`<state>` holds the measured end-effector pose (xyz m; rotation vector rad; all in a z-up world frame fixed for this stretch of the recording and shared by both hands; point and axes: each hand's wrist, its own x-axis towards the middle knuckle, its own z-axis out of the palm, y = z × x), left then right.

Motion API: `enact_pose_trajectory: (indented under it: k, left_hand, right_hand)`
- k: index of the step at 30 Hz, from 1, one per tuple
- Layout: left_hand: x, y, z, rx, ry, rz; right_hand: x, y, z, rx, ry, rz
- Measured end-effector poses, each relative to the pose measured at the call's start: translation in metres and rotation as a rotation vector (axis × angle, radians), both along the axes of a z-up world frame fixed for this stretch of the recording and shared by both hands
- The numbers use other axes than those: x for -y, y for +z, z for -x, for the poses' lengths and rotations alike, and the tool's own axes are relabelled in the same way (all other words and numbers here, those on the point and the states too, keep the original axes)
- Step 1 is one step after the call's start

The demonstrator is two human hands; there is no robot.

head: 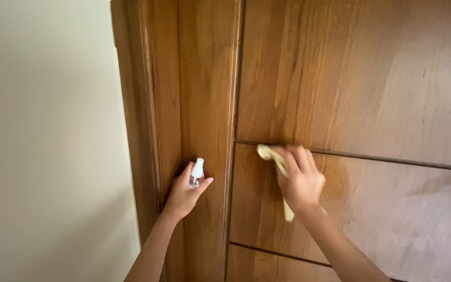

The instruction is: The person cleans a wooden door and its frame by spraying liquid from a small bottle and wiping the surfaces with a cloth.

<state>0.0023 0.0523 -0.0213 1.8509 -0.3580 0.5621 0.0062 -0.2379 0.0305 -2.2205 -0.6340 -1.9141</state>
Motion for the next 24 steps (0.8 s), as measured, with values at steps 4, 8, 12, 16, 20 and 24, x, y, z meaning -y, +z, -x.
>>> enact_pose_trajectory:
  k: [4, 8, 12, 16, 20, 24]
  left_hand:
    - [0.0, 0.001, 0.002, -0.047, 0.002, -0.003]
    - [0.0, 0.004, 0.002, -0.074, -0.006, 0.007]
    - [-0.001, 0.002, 0.005, 0.018, -0.035, 0.027]
    - [-0.001, 0.001, 0.0, -0.084, -0.031, 0.042]
    - [-0.001, -0.002, -0.005, -0.071, -0.004, -0.015]
    - [-0.003, -0.003, -0.003, 0.02, -0.059, 0.035]
  right_hand:
    - [-0.053, 0.007, -0.026, -0.04, 0.078, -0.066]
    - [-0.051, -0.033, -0.003, -0.11, -0.043, 0.158]
    - [-0.025, -0.051, 0.027, -0.282, 0.044, 0.201]
    - [-0.019, -0.024, 0.017, -0.227, 0.04, 0.028]
    - [-0.046, 0.013, -0.01, 0.014, 0.067, -0.1]
    - [-0.075, -0.004, -0.027, -0.021, 0.126, -0.023]
